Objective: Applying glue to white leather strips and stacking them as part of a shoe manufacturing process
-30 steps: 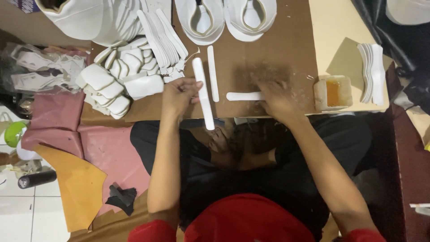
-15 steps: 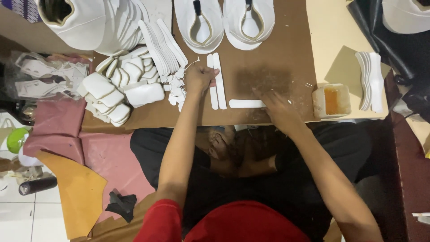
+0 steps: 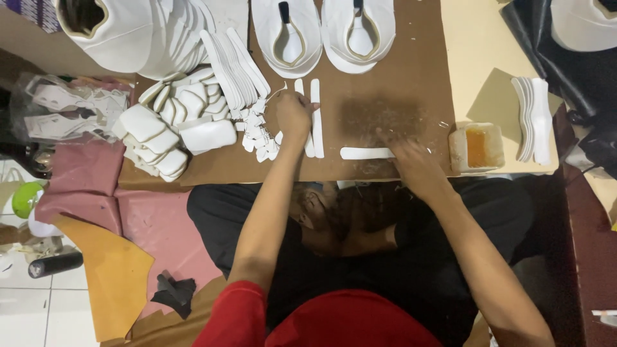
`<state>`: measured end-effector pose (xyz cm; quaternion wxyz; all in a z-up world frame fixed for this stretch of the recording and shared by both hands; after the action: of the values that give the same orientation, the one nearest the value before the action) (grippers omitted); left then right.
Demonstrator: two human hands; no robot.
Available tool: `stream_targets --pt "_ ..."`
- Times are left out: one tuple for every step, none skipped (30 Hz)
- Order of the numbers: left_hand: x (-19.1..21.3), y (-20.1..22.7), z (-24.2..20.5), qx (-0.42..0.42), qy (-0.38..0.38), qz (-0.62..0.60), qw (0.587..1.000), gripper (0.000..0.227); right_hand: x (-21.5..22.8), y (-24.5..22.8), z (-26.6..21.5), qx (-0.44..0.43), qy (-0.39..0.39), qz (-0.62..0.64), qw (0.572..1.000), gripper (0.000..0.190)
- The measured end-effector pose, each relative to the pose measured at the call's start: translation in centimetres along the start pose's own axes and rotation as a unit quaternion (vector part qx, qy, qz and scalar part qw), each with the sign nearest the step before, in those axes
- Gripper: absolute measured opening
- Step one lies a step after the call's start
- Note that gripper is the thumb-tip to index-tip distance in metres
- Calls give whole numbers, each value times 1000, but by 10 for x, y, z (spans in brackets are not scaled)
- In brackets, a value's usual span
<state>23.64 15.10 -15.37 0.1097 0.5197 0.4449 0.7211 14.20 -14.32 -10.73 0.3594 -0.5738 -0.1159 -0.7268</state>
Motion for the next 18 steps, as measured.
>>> stream_targets --pt "-1 1 0 0 1 0 1000 26 -4 3 -2 1 1 0 1000 40" --pt "-2 3 -1 -10 2 20 1000 27 -8 7 -4 -1 0 0 1000 40" --pt "-4 4 -1 -21 3 41 999 28 -13 10 -7 -3 0 1 1000 40" --pt "-3 7 -2 -21 3 41 999 28 -15 11 -7 -2 0 0 1000 40" --pt "-2 6 -4 -10 5 50 999 26 -16 12 -9 -1 10 3 1000 42" --pt "-1 6 -6 0 7 58 998 25 -16 12 -10 1 19 7 1000 43" --pt "0 6 -6 -1 7 58 998 25 -17 14 -11 1 19 6 1000 43" --pt "1 5 -5 6 9 53 999 23 -16 15 -12 2 23 11 1000 43" --pt "2 3 -5 13 10 48 999 21 -16 15 -14 3 27 15 1000 42" --pt "0 -2 -2 13 10 49 999 21 -19 16 -14 2 27 15 1000 42" --pt "-2 -8 1 20 13 30 999 21 -20 16 -14 6 30 8 1000 41" --pt "-4 -14 5 27 17 12 999 21 -22 15 -13 10 33 0 999 40" --pt "0 -11 3 27 17 12 999 21 -22 14 -13 11 33 0 999 40" --pt "6 -9 2 32 23 -3 999 19 -21 14 -13 7 39 4 999 39" --pt "12 -6 1 38 28 -18 999 17 -20 14 -12 3 44 7 999 38" --pt "3 -15 6 37 29 -18 999 17 -18 13 -12 4 45 7 999 38" --pt "-6 -22 11 33 36 -2 999 19 -16 12 -12 6 42 1 999 36" --pt "-14 -30 17 29 43 14 999 21 -14 12 -12 7 39 -5 999 34"
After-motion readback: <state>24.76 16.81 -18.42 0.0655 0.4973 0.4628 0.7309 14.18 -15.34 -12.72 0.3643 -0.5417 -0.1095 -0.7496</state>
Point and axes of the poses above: each hand's wrist, its own z-axis towards the middle knuckle, its own x-axis out of the back of the hand, y = z × x, the point moved 10 cm from there along z, towards the middle knuckle, and after that the axes turned 7 degrees about y, right-handed, at the moved point
